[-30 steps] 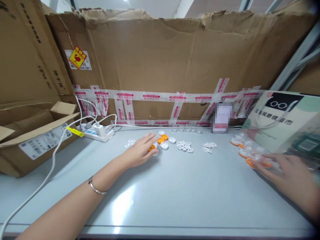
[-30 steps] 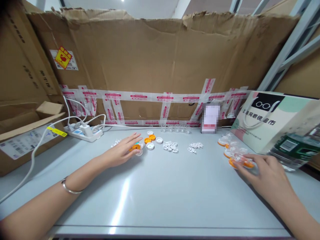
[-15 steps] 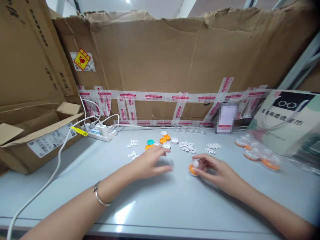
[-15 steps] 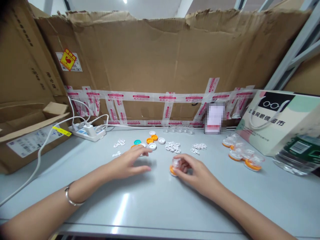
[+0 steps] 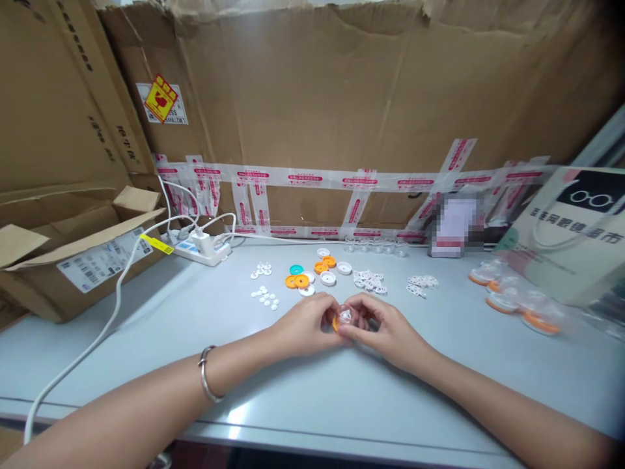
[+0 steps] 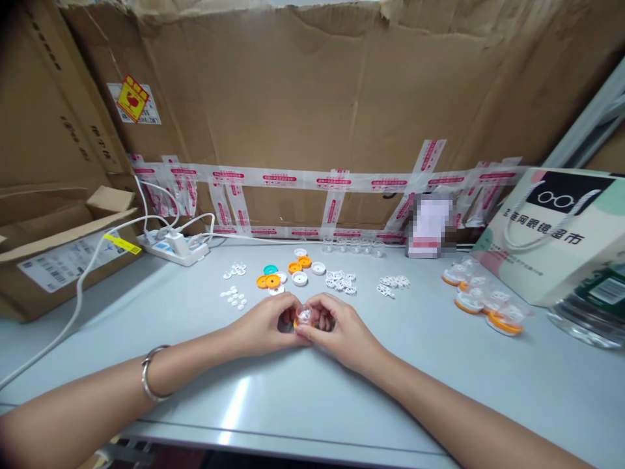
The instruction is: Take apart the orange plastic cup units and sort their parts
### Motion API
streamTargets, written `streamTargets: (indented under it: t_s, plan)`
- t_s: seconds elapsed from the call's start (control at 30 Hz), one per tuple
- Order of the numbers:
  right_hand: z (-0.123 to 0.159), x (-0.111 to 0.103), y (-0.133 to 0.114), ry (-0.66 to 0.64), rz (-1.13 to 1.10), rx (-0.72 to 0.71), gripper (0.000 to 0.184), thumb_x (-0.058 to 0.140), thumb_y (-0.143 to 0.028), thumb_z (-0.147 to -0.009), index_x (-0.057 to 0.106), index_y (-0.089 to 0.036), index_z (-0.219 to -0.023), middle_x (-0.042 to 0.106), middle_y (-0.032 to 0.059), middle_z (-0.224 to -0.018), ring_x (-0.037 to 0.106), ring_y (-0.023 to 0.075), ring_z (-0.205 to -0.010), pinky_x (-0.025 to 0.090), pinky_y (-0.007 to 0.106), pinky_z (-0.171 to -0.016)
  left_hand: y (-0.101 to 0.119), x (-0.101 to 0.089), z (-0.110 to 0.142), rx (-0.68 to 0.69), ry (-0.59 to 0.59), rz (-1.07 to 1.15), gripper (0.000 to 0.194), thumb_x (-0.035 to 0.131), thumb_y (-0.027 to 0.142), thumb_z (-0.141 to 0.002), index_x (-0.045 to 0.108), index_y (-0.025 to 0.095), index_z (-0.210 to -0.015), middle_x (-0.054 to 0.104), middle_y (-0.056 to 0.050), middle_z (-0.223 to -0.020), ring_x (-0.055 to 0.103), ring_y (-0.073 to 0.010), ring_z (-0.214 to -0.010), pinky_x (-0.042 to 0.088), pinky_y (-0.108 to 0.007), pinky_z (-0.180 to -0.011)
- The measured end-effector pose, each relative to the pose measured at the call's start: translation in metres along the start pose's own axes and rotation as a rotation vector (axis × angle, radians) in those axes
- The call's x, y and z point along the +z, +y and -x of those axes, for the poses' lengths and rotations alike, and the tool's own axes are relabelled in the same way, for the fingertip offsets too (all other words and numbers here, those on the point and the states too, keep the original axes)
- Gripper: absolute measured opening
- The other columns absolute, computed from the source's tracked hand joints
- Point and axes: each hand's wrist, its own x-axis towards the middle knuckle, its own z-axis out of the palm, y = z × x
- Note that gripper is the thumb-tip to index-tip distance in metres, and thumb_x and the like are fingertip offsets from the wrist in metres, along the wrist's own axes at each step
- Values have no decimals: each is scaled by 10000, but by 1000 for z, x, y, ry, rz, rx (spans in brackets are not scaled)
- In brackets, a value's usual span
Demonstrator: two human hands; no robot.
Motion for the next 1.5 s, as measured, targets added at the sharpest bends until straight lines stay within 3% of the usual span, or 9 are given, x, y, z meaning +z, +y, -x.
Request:
streamTargets:
  t_s: [0.17, 0.37, 0.5, 0.67, 0.8, 1.0, 1.13, 1.33, 1.5]
  plan:
    - [1, -1, 1, 21, 35, -38, 154, 570, -302, -755, 552, -195, -864, 519, -5, -722, 446, 117, -626, 392, 231, -569, -1, -1, -1, 53, -20, 2, 250, 642, 350, -695, 559, 157, -832, 533, -19, -797, 507, -131, -715, 405, -230, -646]
    - [3, -5, -1, 31, 107, -266, 165, 546, -255, -779, 552, -217, -940, 490, 10, -765, 456, 132, -683, 403, 258, -638, 1, -6, -4, 69, -104, -13, 215, 659, 320, -698, 588, 145, -799, 551, -17, -765, 497, -131, -696, 391, -222, -629]
    - [-2, -22, -2, 268, 36, -300, 211, 553, -273, -777, 539, -234, -983, 484, 6, -770, 460, 130, -681, 418, 266, -660, 1, -7, -4, 38, -121, 0, 268, 660, 339, -702, 607, 161, -896, 557, -33, -830, 513, -144, -736, 408, -233, -654]
    - [-24, -80, 24, 672, 107, -44, 302, 591, -370, -725, 567, -188, -964, 558, 60, -961, 552, 149, -753, 458, 283, -694, 1, -7, -2, 45, -122, -9, 273, 640, 330, -722, 584, 158, -926, 553, -54, -891, 514, -155, -782, 419, -249, -697]
    - [-46, -119, 68, 536, 334, 165, 371, 614, -347, -675, 571, -146, -983, 623, 60, -821, 578, 169, -698, 466, 300, -665, 1, -8, -1, 64, -132, -22, 266, 630, 333, -730, 570, 161, -923, 547, -47, -887, 510, -150, -776, 415, -246, -693]
    - [-68, -122, 107, 348, 710, 173, 306, 576, -299, -705, 553, -139, -965, 629, 81, -830, 577, 186, -694, 436, 305, -660, -1, -10, 1, 85, -132, -48, 291, 610, 338, -747, 559, 157, -970, 536, -50, -900, 505, -150, -788, 411, -249, -712]
    - [-74, -123, 111, 400, 762, 169, 278, 594, -308, -691, 567, -137, -908, 600, 110, -892, 558, 213, -757, 408, 316, -684, -2, -11, 1, 105, -140, -48, 285, 590, 331, -766, 552, 155, -987, 527, -53, -913, 499, -152, -802, 410, -247, -721]
    - [-83, -123, 116, 468, 739, 218, 281, 597, -271, -696, 524, -159, -943, 592, 34, -701, 552, 191, -665, 372, 277, -595, -2, -14, 1, 119, -196, -22, 249, 544, 283, -806, 558, 163, -1024, 514, -56, -948, 493, -150, -838, 404, -254, -769]
    - [-75, -106, 81, 529, 586, 154, 316, 576, -410, -738, 502, -170, -929, 586, 28, -703, 539, 174, -652, 378, 269, -592, -2, -17, 1, 138, -232, 18, 223, 502, 270, -838, 570, 182, -1031, 511, -55, -985, 493, -145, -882, 395, -247, -804]
